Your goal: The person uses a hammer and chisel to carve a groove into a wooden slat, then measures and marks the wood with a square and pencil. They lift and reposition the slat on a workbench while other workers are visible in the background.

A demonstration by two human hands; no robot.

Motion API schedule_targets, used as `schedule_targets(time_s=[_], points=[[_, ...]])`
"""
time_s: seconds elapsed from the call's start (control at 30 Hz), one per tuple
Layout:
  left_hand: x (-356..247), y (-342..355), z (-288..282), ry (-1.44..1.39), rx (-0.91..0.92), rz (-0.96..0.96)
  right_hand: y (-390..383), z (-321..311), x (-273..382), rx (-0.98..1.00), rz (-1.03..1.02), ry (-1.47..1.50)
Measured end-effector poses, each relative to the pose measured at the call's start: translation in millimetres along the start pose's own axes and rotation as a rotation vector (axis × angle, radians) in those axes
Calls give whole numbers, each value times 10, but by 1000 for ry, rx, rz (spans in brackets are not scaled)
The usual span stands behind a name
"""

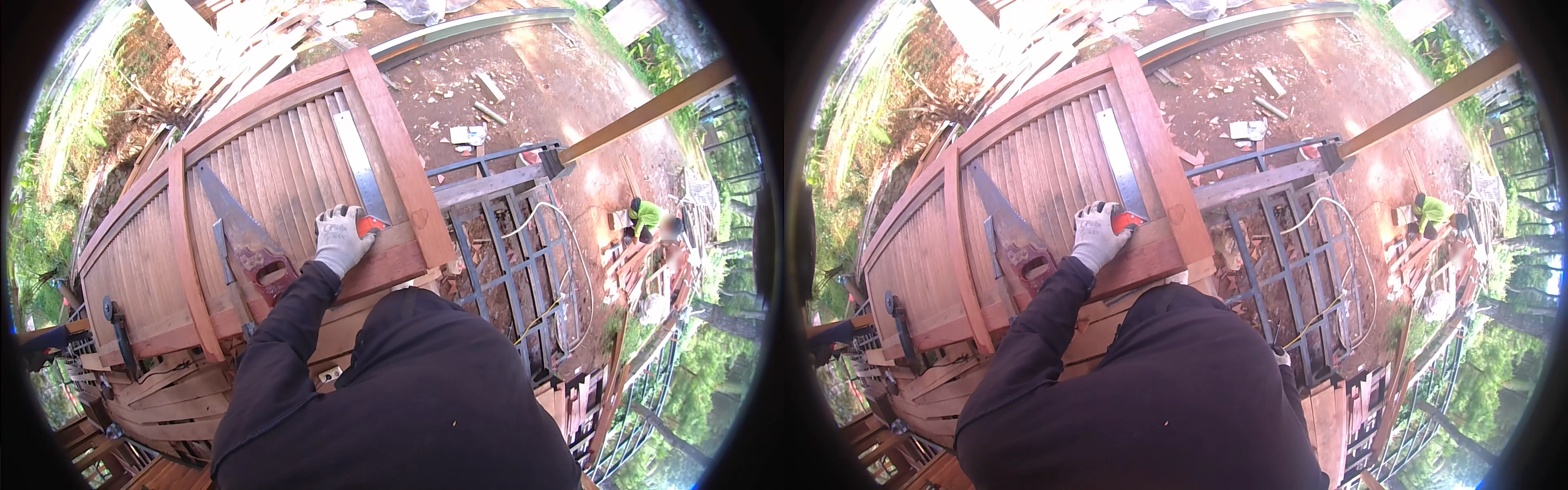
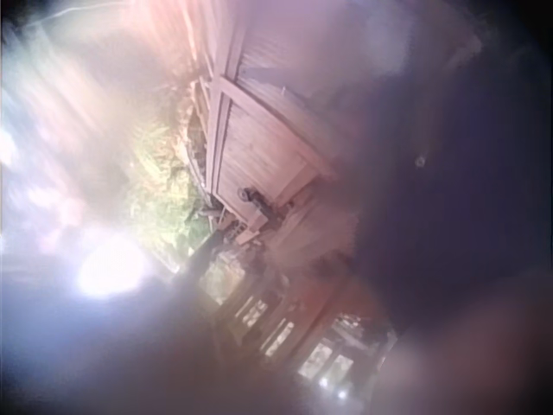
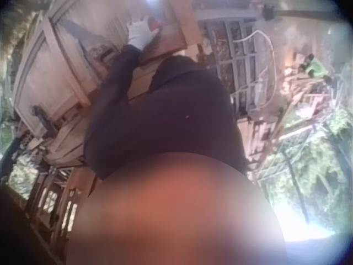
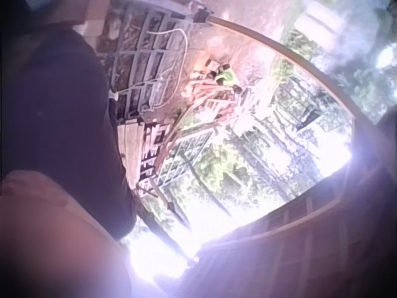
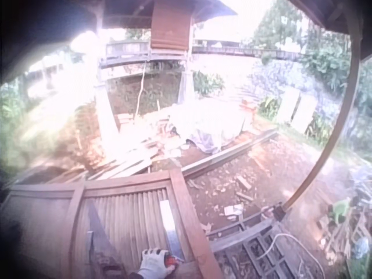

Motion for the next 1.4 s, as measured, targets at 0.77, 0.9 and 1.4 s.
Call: schedule_targets(time_s=[0.77, 0.9, 1.4], points=[[-2, 97, -85, 167, 9, 169, 180, 82, 73, 1, -17, 19], [138, 97, -96, 124, -36, 146, 185, 143, 26, 4, -15, 20], [115, 84, -150, 80, -18, 85, 599, 621, 312, -5, -726, -545]])
Point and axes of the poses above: each hand's wrist, its own y-axis towards the middle knuckle, its own z-axis out of the palm, x = y × z, the point moved 3 cm from there along y, towards the middle knuckle, and after that the axes turned 7 degrees about -z, right-handed, at the moved point
